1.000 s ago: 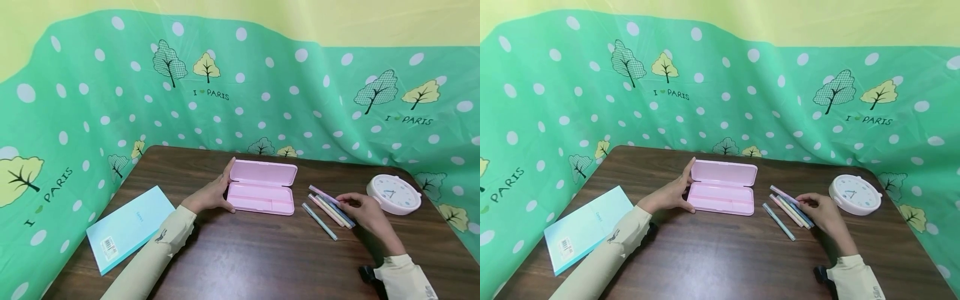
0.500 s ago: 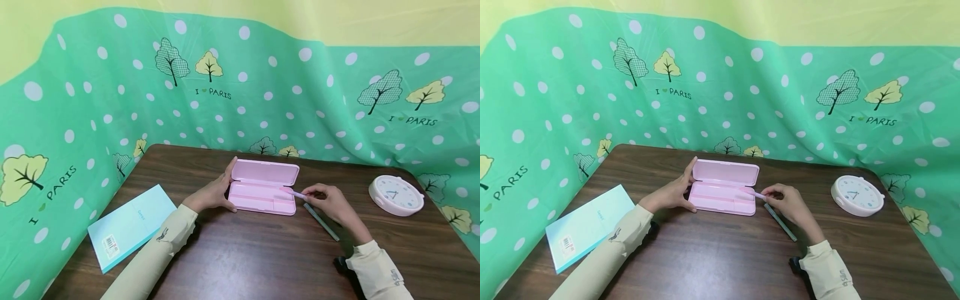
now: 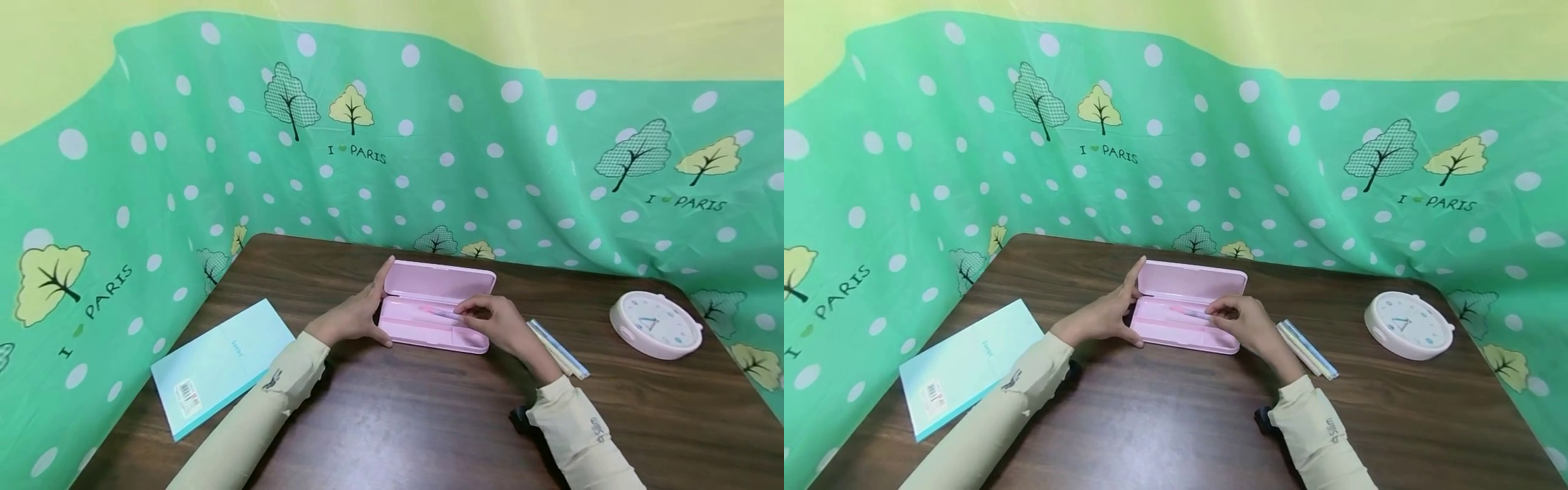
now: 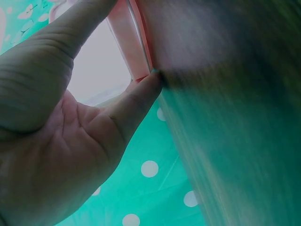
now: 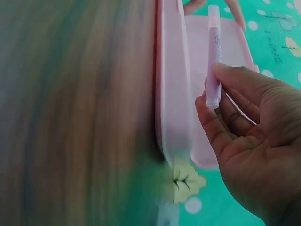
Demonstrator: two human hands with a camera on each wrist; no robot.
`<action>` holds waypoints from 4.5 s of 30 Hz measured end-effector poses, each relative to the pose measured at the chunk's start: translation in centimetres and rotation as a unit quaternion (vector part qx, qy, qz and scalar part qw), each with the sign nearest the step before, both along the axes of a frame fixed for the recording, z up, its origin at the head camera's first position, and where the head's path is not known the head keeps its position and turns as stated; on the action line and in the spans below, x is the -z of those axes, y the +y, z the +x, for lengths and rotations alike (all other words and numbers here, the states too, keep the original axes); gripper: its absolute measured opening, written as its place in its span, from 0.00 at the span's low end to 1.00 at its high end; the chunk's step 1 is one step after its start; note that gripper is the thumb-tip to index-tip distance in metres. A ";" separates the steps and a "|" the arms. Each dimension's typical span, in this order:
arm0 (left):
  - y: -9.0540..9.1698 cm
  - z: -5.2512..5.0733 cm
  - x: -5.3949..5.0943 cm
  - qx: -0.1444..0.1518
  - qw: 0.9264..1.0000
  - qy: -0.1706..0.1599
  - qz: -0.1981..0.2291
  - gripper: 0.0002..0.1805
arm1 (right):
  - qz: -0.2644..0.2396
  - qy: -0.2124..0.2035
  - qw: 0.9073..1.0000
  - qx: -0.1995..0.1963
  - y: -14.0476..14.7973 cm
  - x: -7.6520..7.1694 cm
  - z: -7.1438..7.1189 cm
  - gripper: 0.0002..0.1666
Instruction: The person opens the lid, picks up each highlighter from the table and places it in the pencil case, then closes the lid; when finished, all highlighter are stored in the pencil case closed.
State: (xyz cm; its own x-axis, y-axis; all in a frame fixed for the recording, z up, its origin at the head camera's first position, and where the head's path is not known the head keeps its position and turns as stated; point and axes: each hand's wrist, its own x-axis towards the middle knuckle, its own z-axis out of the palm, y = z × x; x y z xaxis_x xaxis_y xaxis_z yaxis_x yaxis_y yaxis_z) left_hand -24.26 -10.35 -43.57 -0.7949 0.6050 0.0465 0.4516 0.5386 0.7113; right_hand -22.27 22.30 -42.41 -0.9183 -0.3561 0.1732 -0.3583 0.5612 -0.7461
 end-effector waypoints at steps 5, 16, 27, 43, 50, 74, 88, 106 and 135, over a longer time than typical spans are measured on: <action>0.4 0.1 -0.4 -0.003 1.000 0.002 -0.002 0.88 | -0.016 -0.016 0.999 -0.028 -1.8 0.5 -0.8 0.07; 0.2 -0.3 0.5 0.002 1.000 0.025 0.002 0.89 | -0.027 -0.031 0.998 -0.054 -3.8 1.1 -1.6 0.05; 0.8 0.7 -0.8 -0.016 1.000 -0.003 -0.017 0.88 | -0.014 -0.036 0.998 -0.054 -4.2 1.8 -1.7 0.05; 0.6 0.9 -0.5 -0.024 0.999 -0.005 -0.020 0.87 | 0.027 0.008 0.998 -0.062 -4.5 1.5 -1.8 0.07; 0.2 -0.4 1.3 -0.011 1.000 0.026 -0.006 0.90 | 0.002 0.012 0.999 -0.036 -4.0 1.1 -1.7 0.11; -0.1 -1.2 3.0 -0.009 1.000 0.023 0.002 0.92 | 0.047 0.100 0.983 0.146 11.3 1.5 5.9 0.12; 0.2 -0.2 1.1 -0.007 1.000 0.011 0.003 0.90 | 0.081 0.008 0.977 0.199 17.6 1.6 8.1 0.19; 0.2 0.2 0.5 -0.010 1.000 -0.005 -0.005 0.88 | 0.127 -0.038 0.975 0.181 17.4 2.6 7.5 0.13; 0.5 0.9 -0.1 -0.011 1.000 0.007 -0.003 0.87 | 0.143 0.032 0.969 0.199 16.3 2.3 7.8 0.10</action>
State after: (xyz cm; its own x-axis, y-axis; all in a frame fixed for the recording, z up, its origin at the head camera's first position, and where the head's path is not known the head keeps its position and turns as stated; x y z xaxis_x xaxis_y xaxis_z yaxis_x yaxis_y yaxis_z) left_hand -23.36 -9.89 -43.51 -0.8076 0.5871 0.0546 0.4495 0.5530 0.7015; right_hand -14.46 38.59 -44.72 -0.9832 -0.0172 0.1817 -0.1115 0.8448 -0.5234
